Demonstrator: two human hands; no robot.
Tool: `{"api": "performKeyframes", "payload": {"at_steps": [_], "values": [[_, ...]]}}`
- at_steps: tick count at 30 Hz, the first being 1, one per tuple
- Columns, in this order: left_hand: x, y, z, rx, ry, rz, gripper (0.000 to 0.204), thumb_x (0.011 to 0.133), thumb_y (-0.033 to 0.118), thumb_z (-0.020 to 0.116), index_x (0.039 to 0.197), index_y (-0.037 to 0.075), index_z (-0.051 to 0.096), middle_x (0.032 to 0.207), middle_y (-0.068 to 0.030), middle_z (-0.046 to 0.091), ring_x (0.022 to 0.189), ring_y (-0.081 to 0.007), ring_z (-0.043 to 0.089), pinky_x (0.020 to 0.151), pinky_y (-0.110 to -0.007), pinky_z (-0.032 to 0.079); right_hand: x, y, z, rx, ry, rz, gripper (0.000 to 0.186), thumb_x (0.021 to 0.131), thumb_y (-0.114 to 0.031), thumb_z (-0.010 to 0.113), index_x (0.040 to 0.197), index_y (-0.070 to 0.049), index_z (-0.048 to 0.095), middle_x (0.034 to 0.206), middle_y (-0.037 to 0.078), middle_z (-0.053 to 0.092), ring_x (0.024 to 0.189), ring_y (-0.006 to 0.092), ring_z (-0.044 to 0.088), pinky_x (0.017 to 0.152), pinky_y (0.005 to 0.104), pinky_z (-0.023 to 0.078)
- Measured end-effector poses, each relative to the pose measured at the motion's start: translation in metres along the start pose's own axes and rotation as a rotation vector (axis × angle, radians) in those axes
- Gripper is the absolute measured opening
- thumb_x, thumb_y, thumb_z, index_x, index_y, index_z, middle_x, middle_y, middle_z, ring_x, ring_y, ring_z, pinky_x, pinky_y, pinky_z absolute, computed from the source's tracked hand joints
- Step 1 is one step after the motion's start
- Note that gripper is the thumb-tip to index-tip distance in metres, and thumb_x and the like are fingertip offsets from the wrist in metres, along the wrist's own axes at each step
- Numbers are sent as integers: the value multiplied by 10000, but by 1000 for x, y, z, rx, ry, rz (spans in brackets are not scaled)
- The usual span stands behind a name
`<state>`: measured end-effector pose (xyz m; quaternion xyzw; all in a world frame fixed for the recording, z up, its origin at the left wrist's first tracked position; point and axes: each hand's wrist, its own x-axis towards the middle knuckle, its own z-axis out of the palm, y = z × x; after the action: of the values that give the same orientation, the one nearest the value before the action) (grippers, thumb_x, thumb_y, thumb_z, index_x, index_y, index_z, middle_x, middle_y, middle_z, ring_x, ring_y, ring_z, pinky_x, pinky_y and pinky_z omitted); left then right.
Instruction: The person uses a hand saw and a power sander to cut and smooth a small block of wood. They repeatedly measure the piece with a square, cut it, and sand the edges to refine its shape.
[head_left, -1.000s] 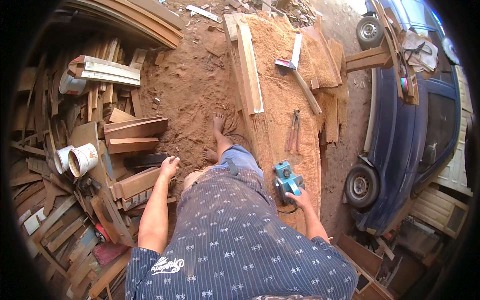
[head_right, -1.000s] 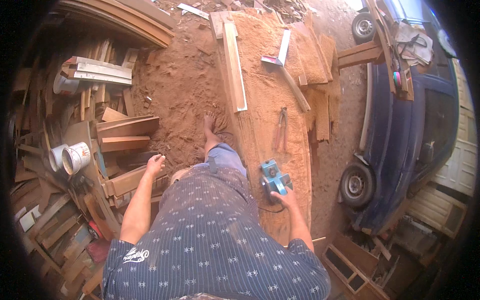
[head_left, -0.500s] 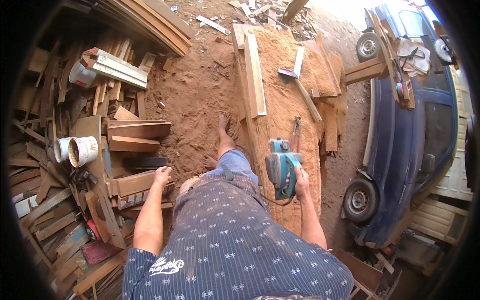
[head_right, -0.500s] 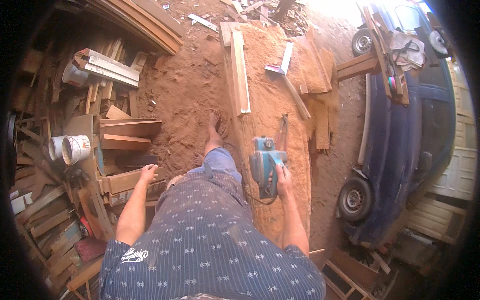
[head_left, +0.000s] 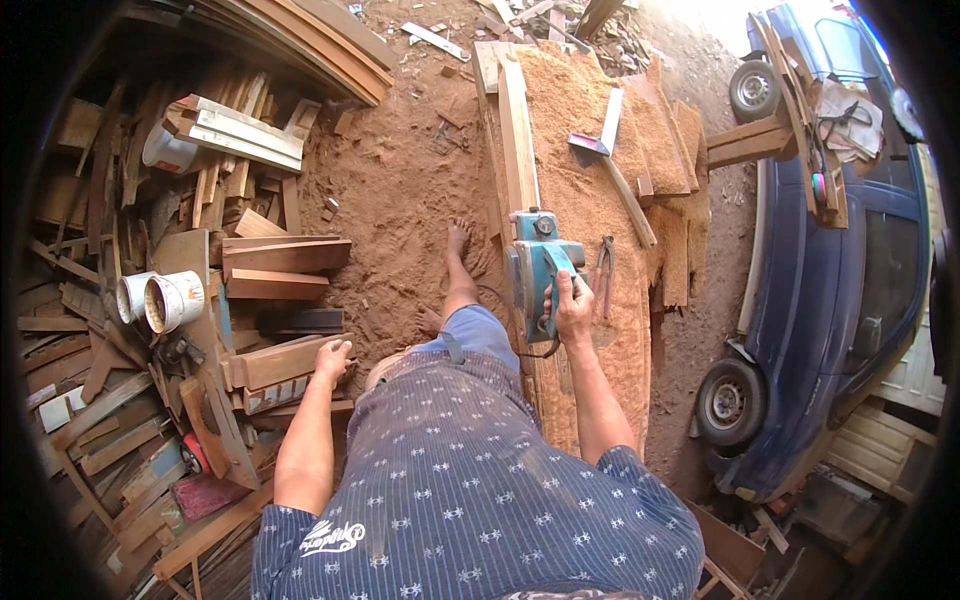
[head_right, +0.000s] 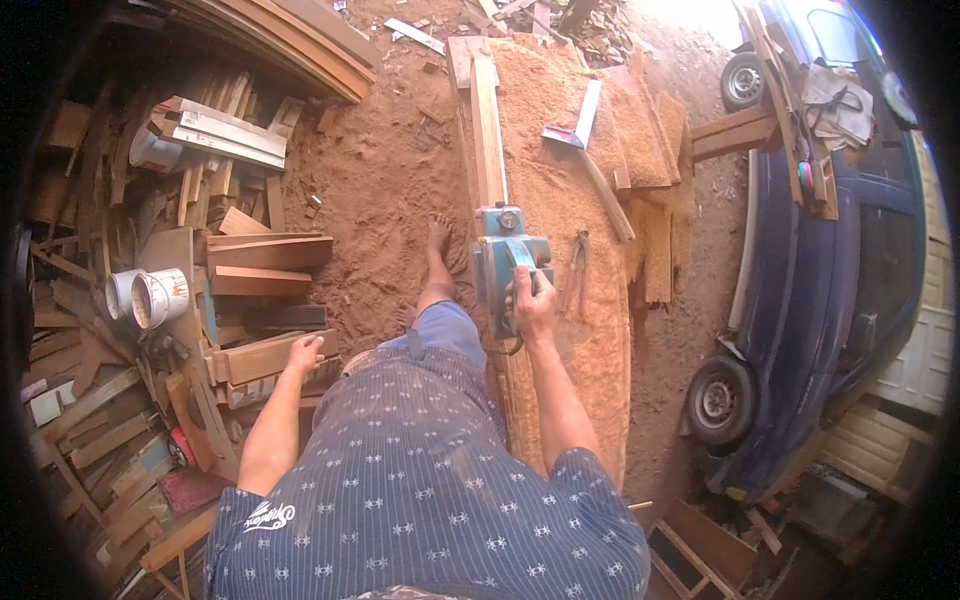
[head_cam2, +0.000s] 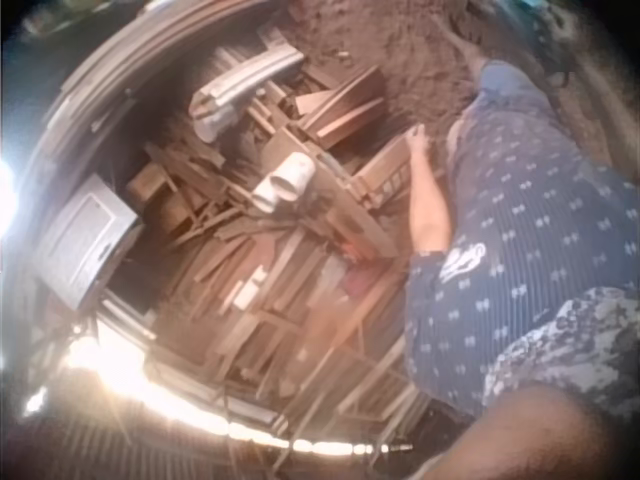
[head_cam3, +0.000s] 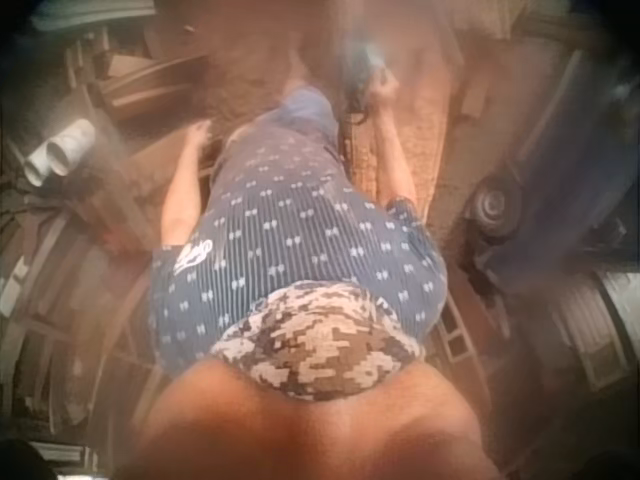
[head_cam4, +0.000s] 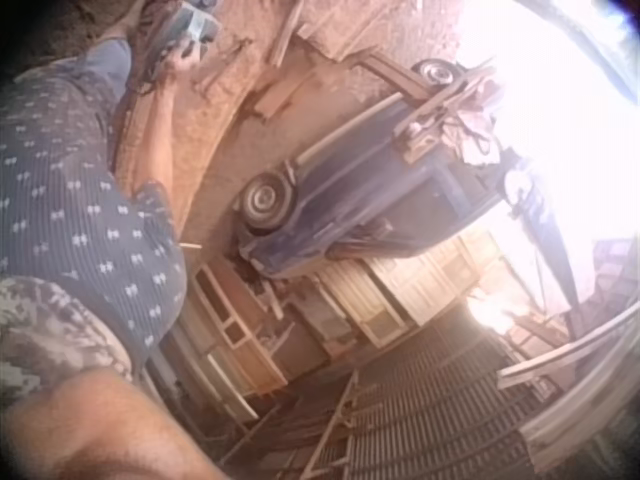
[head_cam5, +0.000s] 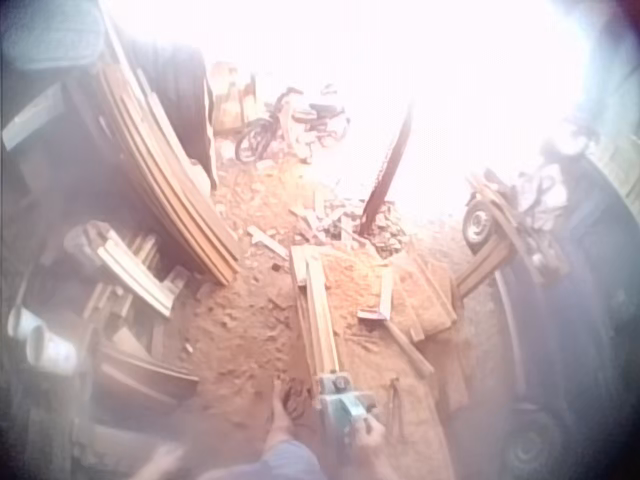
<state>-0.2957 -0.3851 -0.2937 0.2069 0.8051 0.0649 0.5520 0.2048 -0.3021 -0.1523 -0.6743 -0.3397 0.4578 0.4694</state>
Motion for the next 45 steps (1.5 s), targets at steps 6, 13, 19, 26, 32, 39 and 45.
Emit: {"api": "performKeyframes", "payload": {"at_steps": [6, 13, 19, 26, 32, 39, 45], "values": [[10, 9, 17, -7, -42, 33, 576, 962, 356, 683, 1415, 30, 542, 1237, -93, 682, 828, -177, 682, 646, -312, 525, 40, -8, 18, 16, -17, 35, 409, 1010, -436, 609, 877, -50, 633, 713, 11, 605, 580, 86, 568, 526, 242, 453], [16, 43, 37, -30, -61, 55, 573, 962, 350, 681, 1422, 41, 532, 1269, -102, 663, 882, -202, 681, 698, -339, 534, 87, -16, 30, -39, -22, -21, 484, 1012, -503, 578, 874, -40, 620, 715, 33, 613, 587, 106, 585, 521, 263, 478], [28, 42, 43, -38, -90, 49, 569, 964, 345, 677, 1422, 42, 527, 1293, -98, 647, 936, -218, 676, 771, -368, 553, 128, -23, 45, -50, -26, -59, 467, 1021, -479, 569, 859, -42, 601, 706, 33, 605, 567, 107, 582, 496, 265, 471], [25, 57, 45, -27, -61, 26, 547, 952, 301, 707, 1356, -43, 575, 1236, -142, 681, 900, -198, 701, 755, -324, 578, 181, -43, 69, -61, -13, -65, 484, 1008, -503, 574, 848, -47, 615, 688, 37, 612, 549, 108, 592, 479, 265, 491], [32, 69, 51, -61, -35, 58, 563, 955, 313, 702, 1363, -51, 566, 1265, -160, 665, 932, -210, 705, 813, -339, 573, 248, -61, 96, -98, 10, -70, 518, 993, -535, 566, 889, -31, 627, 676, 51, 609, 527, 122, 591, 459, 284, 497], [36, 69, 48, -155, -36, 33, 578, 953, 322, 705, 1384, -31, 553, 1282, -156, 654, 896, -204, 706, 773, -319, 569, 334, -81, 130, -131, 37, -96, 562, 986, -576, 526, 967, -32, 663, 666, 59, 635, 499, 100, 605, 437, 251, 499], [13, 67, 41, -146, -8, -35, 582, 957, 335, 698, 1397, -12, 541, 1253, -139, 671, 869, -193, 706, 699, -308, 557, 388, -112, 158, -170, 26, -84, 681, 990, -642, 441, 899, -8, 670, 687, 101, 646, 514, 140, 605, 482, 314, 517]]}}
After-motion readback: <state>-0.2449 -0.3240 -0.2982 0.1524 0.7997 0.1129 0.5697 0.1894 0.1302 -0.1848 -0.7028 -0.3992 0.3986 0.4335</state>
